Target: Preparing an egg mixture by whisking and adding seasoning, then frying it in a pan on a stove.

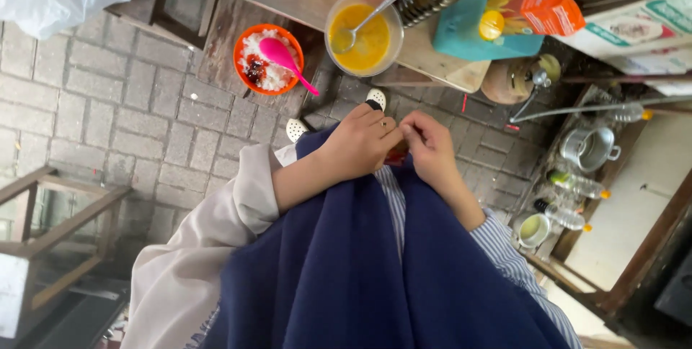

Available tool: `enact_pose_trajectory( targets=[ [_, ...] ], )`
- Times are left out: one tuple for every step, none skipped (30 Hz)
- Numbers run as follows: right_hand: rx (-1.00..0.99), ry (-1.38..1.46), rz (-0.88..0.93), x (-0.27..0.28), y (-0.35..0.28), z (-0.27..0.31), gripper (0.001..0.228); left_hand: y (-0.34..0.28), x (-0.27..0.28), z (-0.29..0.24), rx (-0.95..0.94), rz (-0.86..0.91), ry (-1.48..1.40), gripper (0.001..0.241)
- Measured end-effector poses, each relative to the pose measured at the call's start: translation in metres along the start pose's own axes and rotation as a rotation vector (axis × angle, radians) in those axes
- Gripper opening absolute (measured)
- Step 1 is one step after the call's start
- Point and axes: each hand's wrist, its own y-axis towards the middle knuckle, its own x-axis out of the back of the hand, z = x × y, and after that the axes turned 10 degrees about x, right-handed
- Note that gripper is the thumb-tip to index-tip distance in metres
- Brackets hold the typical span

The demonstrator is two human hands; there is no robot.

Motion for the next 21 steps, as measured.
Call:
enact_pose_trajectory(
  targets=[
    [-0.012,-0.001,-0.017,-0.010,-0.004,-0.024,0.024,0.000,-0.001,0.002,-0.011,0.010,-0.014,0.026],
    [-0.149,0.213,-0.090,-0.021,-0.009,-0.048,0.021,-0.001,-0.003,0.004,-0.067,-0.028,0.053,0.024],
    [-0.282,0.426,-0.163,-0.030,-0.014,-0.072,0.018,-0.002,-0.005,0.005,-0.121,-0.070,0.118,0.022],
    [-0.291,0.425,-0.181,-0.035,-0.018,-0.071,0.018,-0.005,-0.011,0.006,-0.130,-0.063,0.102,0.022],
    [-0.386,0.592,-0.203,-0.040,-0.014,-0.071,0.017,-0.006,-0.014,0.011,-0.154,-0.079,0.109,0.024],
    [-0.480,0.760,-0.224,-0.047,-0.010,-0.071,0.017,-0.008,-0.016,0.016,-0.178,-0.095,0.115,0.027],
    [-0.476,0.758,-0.216,-0.047,-0.005,-0.065,0.017,-0.013,-0.017,0.020,-0.176,-0.099,0.122,0.027],
    [-0.427,0.645,-0.250,-0.048,0.001,-0.059,0.017,-0.018,-0.018,0.026,-0.001,-0.081,-0.003,0.026],
    [-0.369,0.529,-0.274,-0.047,0.011,-0.054,0.017,-0.021,-0.020,0.033,0.175,-0.072,-0.124,0.024],
    [-0.357,0.525,-0.258,-0.041,0.025,-0.037,0.017,-0.018,-0.008,0.035,0.179,-0.088,-0.112,0.024],
    [-0.283,0.419,-0.261,-0.037,0.038,-0.019,0.013,-0.017,0.006,0.037,0.599,0.026,-0.396,0.005],
    [-0.207,0.316,-0.263,-0.035,0.052,-0.001,0.009,-0.017,0.020,0.038,1.012,0.136,-0.691,0.020],
    [-0.195,0.319,-0.235,-0.039,0.062,0.009,0.009,-0.022,0.025,0.044,1.025,0.109,-0.679,0.020],
    [-0.120,0.241,-0.180,-0.043,0.072,0.020,0.009,-0.027,0.031,0.050,1.111,0.099,-0.738,0.020],
    [-0.039,0.163,-0.127,-0.047,0.083,0.031,0.010,-0.031,0.036,0.056,1.190,0.087,-0.801,0.020],
    [-0.023,0.165,-0.103,-0.056,0.090,0.032,0.010,-0.039,0.043,0.063,1.197,0.056,-0.793,0.020],
    [0.008,0.172,-0.073,-0.064,0.097,0.033,0.011,-0.044,0.048,0.071,1.196,0.014,-0.723,0.020],
    [0.039,0.179,-0.043,-0.071,0.104,0.033,0.015,-0.048,0.053,0.078,1.194,-0.027,-0.653,0.019],
    [0.053,0.180,-0.025,-0.081,0.113,0.029,0.015,-0.055,0.063,0.088,1.199,-0.051,-0.647,0.019],
    [0.065,0.201,0.001,-0.090,0.121,0.025,0.016,-0.063,0.072,0.098,1.215,-0.122,-0.594,0.016],
    [0.072,0.223,0.030,-0.097,0.127,0.020,0.018,-0.070,0.080,0.105,1.237,-0.192,-0.541,0.013]
  ],
)
